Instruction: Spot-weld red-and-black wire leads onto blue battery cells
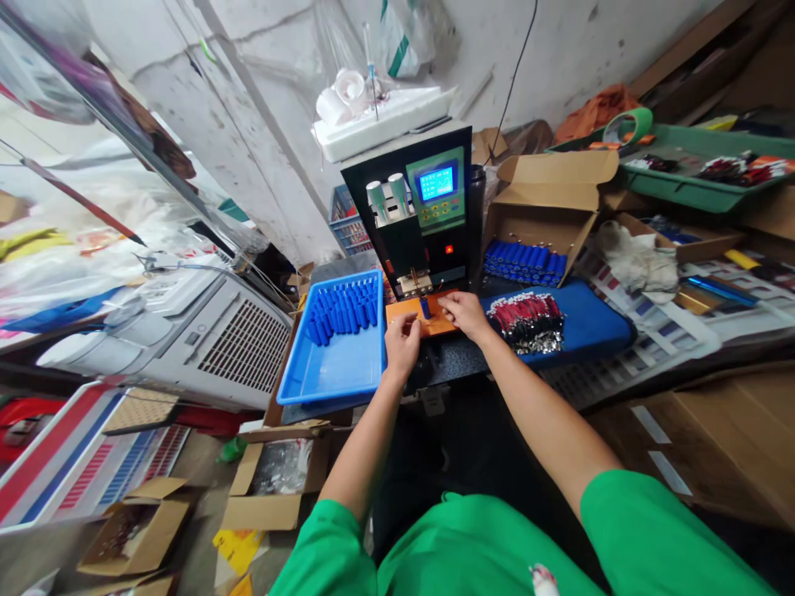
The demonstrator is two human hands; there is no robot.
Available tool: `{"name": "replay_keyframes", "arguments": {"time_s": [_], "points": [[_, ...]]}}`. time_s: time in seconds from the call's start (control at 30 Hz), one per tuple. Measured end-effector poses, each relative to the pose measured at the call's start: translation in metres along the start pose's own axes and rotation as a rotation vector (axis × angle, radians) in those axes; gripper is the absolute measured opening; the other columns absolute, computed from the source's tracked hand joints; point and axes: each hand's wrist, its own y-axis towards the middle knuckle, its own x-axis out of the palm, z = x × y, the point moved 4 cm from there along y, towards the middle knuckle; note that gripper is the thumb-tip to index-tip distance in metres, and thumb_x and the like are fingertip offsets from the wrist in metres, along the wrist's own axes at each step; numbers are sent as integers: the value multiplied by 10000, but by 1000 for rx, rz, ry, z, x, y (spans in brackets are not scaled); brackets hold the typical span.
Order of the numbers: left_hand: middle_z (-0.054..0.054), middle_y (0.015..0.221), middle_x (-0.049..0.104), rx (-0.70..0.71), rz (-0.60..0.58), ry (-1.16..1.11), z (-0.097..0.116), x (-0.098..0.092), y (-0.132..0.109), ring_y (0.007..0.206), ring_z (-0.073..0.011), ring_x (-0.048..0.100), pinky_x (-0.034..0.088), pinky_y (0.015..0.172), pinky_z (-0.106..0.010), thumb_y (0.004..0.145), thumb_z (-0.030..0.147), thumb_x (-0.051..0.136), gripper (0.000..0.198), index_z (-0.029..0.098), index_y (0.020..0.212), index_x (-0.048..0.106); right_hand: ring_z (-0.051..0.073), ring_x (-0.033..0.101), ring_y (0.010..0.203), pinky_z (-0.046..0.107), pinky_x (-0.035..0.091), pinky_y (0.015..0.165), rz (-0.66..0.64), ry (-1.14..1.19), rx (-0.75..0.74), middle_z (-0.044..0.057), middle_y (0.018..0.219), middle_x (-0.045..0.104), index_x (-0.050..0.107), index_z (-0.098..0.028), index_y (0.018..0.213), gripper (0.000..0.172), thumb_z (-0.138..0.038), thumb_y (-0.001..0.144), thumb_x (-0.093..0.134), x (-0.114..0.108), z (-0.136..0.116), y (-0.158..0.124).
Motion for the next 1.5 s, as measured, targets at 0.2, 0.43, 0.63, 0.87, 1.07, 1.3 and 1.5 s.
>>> {"name": "replay_keyframes", "arguments": {"time_s": [0.2, 0.43, 0.63, 0.87, 1.07, 1.3, 1.5], "points": [[-52, 759, 627, 123, -137, 340, 8, 8, -7, 767, -192, 576, 443, 767, -334, 845, 258, 656, 141, 185, 930, 741, 59, 379, 419, 185, 222, 354, -16, 115, 62, -23, 526, 482, 548, -165, 618, 381, -468, 614, 779, 0, -4, -3], [-57, 730, 609, 119, -152, 436, 9, 13, -4, 743, -199, 540, 389, 763, -342, 884, 275, 634, 142, 194, 848, 746, 71, 384, 434, 205, 254, 382, -80, 48, 27, -22, 536, 487, 549, -173, 635, 413, -537, 666, 744, 0, -5, -5], [-71, 795, 634, 89, -189, 426, 9, 13, -3, 794, -212, 556, 391, 781, -341, 916, 246, 590, 150, 175, 840, 698, 127, 521, 604, 248, 409, 565, -194, -256, -179, 22, 669, 623, 648, -152, 742, 298, -440, 687, 701, 8, -8, -12], [-58, 783, 627, 114, -166, 349, 11, 14, -2, 764, -190, 554, 409, 756, -320, 920, 231, 570, 129, 177, 836, 652, 139, 539, 636, 259, 415, 613, -217, -362, -227, 31, 690, 648, 680, -146, 749, 271, -414, 730, 640, 11, -9, -15], [-105, 1013, 612, 184, -77, 179, 13, 7, -9, 993, -213, 607, 499, 894, -349, 880, 243, 609, 108, 179, 954, 654, 113, 455, 516, 242, 344, 506, -140, -186, -159, -6, 555, 557, 645, -158, 684, 280, -436, 683, 682, 5, -10, -12], [-124, 1301, 616, 250, -306, 256, 10, 20, 0, 1192, -268, 594, 461, 1046, -439, 842, 197, 638, 454, 235, 1294, 633, 71, 351, 414, 211, 216, 393, -96, 61, 12, -41, 486, 455, 558, -179, 645, 330, -462, 655, 728, -2, -7, -8], [-107, 1055, 690, 167, -255, 86, 2, 20, 1, 962, -226, 657, 522, 918, -392, 866, 252, 635, 427, 205, 1291, 632, 65, 368, 421, 200, 227, 371, -44, 121, 21, -37, 520, 467, 545, -178, 647, 351, -462, 639, 753, -2, -8, -7]]}}
